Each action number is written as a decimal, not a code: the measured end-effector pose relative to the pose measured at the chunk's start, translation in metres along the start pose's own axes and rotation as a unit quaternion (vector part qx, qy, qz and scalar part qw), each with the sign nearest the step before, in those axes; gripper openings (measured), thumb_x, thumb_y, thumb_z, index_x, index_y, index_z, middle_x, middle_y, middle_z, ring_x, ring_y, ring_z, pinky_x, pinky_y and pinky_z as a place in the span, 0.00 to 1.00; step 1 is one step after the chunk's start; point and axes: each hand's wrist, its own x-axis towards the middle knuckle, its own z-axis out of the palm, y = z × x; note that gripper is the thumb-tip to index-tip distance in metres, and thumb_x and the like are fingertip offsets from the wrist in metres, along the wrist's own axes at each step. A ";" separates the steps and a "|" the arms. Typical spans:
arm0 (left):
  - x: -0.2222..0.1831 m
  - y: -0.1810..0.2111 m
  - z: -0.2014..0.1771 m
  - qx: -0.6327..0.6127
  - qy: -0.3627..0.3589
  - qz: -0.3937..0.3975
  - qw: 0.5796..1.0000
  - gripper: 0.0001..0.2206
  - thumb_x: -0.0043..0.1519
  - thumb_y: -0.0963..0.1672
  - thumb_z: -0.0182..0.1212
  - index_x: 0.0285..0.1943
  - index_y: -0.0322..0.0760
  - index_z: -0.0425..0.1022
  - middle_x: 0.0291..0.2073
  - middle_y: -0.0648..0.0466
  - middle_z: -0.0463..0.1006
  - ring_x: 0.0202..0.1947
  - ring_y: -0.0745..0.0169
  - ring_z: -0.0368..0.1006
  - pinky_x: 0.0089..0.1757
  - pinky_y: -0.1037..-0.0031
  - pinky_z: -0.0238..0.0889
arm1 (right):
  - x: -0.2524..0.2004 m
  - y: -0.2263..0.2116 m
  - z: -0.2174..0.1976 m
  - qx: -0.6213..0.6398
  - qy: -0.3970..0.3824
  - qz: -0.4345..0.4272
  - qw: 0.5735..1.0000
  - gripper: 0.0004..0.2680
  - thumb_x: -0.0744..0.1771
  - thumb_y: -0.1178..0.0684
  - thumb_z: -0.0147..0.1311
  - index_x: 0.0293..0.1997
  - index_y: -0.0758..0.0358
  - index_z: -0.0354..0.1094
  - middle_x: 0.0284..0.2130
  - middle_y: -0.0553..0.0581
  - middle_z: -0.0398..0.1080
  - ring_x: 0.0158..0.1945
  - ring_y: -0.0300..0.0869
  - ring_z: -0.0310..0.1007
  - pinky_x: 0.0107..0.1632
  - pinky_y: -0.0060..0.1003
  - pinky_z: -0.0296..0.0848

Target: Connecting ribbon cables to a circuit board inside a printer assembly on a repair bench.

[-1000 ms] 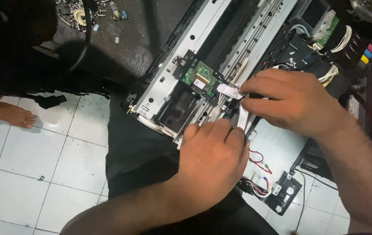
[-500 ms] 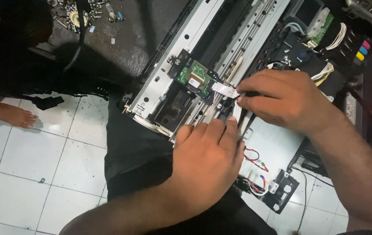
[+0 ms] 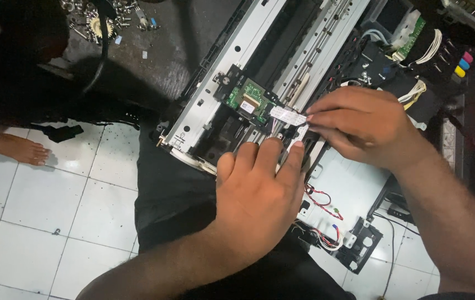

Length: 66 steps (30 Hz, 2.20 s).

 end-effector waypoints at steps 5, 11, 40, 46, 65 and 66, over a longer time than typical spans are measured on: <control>0.008 -0.004 0.011 0.012 0.033 0.010 0.999 0.08 0.60 0.42 0.74 0.46 0.45 0.83 0.29 0.58 0.68 0.29 0.56 0.62 0.33 0.63 0.47 | 0.000 0.002 -0.004 0.044 -0.017 0.022 0.999 0.04 0.65 0.66 0.63 0.39 0.76 0.74 0.38 0.69 0.76 0.41 0.52 0.80 0.44 0.40 0.81; 0.014 -0.006 0.018 0.024 0.058 0.025 0.998 0.11 0.61 0.39 0.68 0.28 0.46 0.73 0.21 0.60 0.65 0.25 0.59 0.60 0.34 0.65 0.46 | 0.007 -0.001 -0.007 0.046 -0.010 -0.006 0.999 0.01 0.67 0.67 0.57 0.37 0.74 0.72 0.36 0.68 0.75 0.38 0.52 0.78 0.43 0.41 0.78; 0.027 0.004 0.034 0.075 0.026 -0.011 0.997 0.13 0.57 0.42 0.71 0.26 0.47 0.67 0.17 0.63 0.67 0.20 0.60 0.63 0.35 0.65 0.50 | -0.012 0.005 -0.007 -0.076 -0.010 0.044 0.996 0.07 0.66 0.57 0.71 0.43 0.61 0.74 0.37 0.53 0.77 0.41 0.46 0.78 0.40 0.38 0.75; 0.032 0.008 0.034 0.081 0.025 -0.005 0.996 0.14 0.56 0.40 0.69 0.27 0.44 0.63 0.19 0.60 0.63 0.22 0.59 0.60 0.34 0.66 0.48 | -0.019 0.005 -0.002 -0.079 0.000 0.060 0.995 0.05 0.68 0.64 0.62 0.39 0.57 0.72 0.31 0.50 0.70 0.37 0.47 0.71 0.35 0.39 0.69; 0.046 0.002 0.022 -0.029 -0.021 -0.006 0.999 0.05 0.57 0.40 0.69 0.32 0.36 0.75 0.23 0.56 0.75 0.19 0.55 0.69 0.25 0.64 0.59 | -0.005 0.024 -0.011 -0.086 -0.104 0.062 0.989 0.06 0.65 0.51 0.68 0.40 0.51 0.73 0.37 0.47 0.75 0.44 0.46 0.76 0.33 0.44 0.72; 0.047 0.001 0.022 -0.023 -0.030 -0.013 0.999 0.06 0.56 0.40 0.69 0.31 0.38 0.75 0.23 0.57 0.76 0.19 0.57 0.69 0.25 0.65 0.59 | -0.006 0.024 -0.010 -0.092 -0.101 0.057 0.989 0.06 0.65 0.52 0.67 0.40 0.50 0.72 0.36 0.46 0.73 0.43 0.44 0.75 0.31 0.42 0.70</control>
